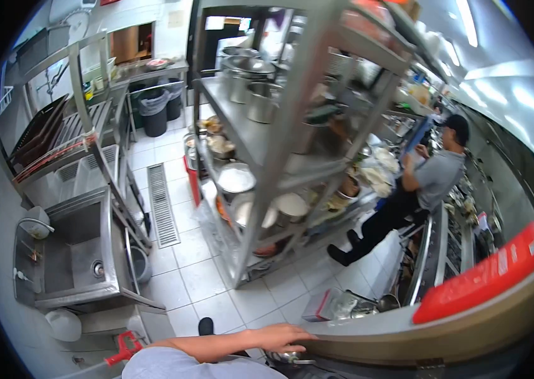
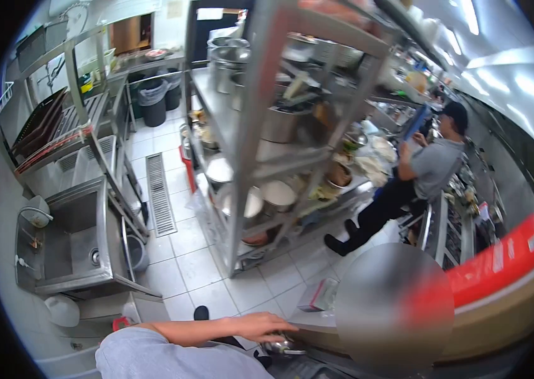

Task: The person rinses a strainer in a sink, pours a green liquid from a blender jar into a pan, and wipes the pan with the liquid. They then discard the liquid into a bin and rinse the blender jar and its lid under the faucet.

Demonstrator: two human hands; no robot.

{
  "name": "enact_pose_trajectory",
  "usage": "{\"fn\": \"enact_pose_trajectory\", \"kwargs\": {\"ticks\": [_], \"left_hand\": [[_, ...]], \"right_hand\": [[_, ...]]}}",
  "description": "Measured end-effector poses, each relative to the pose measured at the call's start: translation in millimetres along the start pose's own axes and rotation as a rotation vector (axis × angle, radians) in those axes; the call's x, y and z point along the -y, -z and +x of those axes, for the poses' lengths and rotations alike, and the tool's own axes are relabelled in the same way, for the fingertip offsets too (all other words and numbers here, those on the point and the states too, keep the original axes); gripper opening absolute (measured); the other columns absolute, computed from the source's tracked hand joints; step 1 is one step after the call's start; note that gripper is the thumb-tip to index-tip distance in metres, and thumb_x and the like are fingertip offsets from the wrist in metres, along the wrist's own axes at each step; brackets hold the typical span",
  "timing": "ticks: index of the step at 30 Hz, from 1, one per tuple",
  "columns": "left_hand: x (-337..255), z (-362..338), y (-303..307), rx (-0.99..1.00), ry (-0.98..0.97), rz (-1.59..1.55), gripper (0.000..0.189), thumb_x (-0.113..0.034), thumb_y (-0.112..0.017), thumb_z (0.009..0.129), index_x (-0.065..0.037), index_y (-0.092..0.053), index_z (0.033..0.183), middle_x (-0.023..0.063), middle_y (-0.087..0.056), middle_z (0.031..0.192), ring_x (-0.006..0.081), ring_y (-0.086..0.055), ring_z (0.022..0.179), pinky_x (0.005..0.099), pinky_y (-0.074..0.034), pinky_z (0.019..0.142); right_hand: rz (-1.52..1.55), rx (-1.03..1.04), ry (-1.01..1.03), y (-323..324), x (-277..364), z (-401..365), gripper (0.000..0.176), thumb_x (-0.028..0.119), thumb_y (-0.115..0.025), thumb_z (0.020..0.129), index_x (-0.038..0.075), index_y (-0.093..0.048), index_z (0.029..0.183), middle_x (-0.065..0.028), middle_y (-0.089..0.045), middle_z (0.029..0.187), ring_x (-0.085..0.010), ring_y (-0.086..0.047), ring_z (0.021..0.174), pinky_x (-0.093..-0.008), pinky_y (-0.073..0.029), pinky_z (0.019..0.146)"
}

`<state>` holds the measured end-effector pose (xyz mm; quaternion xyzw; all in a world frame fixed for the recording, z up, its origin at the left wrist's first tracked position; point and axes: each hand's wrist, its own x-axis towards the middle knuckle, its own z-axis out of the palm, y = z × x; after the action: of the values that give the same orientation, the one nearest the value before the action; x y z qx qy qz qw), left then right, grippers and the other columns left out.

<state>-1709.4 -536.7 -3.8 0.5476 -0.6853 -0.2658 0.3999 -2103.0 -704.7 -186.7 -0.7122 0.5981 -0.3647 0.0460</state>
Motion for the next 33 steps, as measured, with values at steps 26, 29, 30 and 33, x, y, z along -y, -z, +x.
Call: {"fn": "enact_pose_trajectory", "kwargs": {"ticks": [26,29,30,33], "left_hand": [[147.3,-391.4,334.7,-0.664,1.189,0.046,0.054,-0.043,-0.062,0.09,-0.001,-0.059,0.124,0.0216,-0.06,0.124,0.0373,-0.055,0.118,0.0413,-0.043,0.101],[176.7,-387.5,407.2,-0.748,1.205,0.113,0.051,-0.038,-0.065,0.089,-0.001,-0.06,0.123,0.0217,-0.061,0.122,0.0385,-0.058,0.113,0.0414,-0.045,0.097],[186.6,-388.2,431.2,-0.809,1.167,0.138,0.05,-0.037,-0.066,0.088,-0.002,-0.06,0.123,0.0209,-0.062,0.121,0.0387,-0.059,0.111,0.0417,-0.047,0.095],[200.6,-389.2,501.0,-0.974,1.183,0.103,0.045,-0.031,-0.068,0.087,-0.003,-0.061,0.121,0.0208,-0.064,0.115,0.0389,-0.062,0.102,0.0399,-0.049,0.09]], "right_hand": [[-0.17,1.699,0.902,-507.4,715.0,-261.7,0.036,0.034,-0.055,0.087,0.011,-0.069,0.111,-0.0181,-0.067,0.114,-0.0368,-0.061,0.11,-0.0445,-0.048,0.097],[-0.25,1.703,1.094,-569.9,797.2,-283.8,0.038,0.032,-0.051,0.088,0.007,-0.069,0.11,-0.0212,-0.064,0.118,-0.037,-0.061,0.111,-0.0458,-0.047,0.098],[-0.236,1.679,1.174,-594.6,824.7,-295.8,0.038,0.031,-0.05,0.089,0.005,-0.068,0.109,-0.0223,-0.064,0.118,-0.0373,-0.061,0.111,-0.0466,-0.046,0.098],[-0.093,1.674,1.218,-618.5,949.8,-305.9,0.038,0.031,-0.049,0.089,0.004,-0.067,0.108,-0.0237,-0.065,0.114,-0.0388,-0.061,0.108,-0.0478,-0.047,0.096]]}}
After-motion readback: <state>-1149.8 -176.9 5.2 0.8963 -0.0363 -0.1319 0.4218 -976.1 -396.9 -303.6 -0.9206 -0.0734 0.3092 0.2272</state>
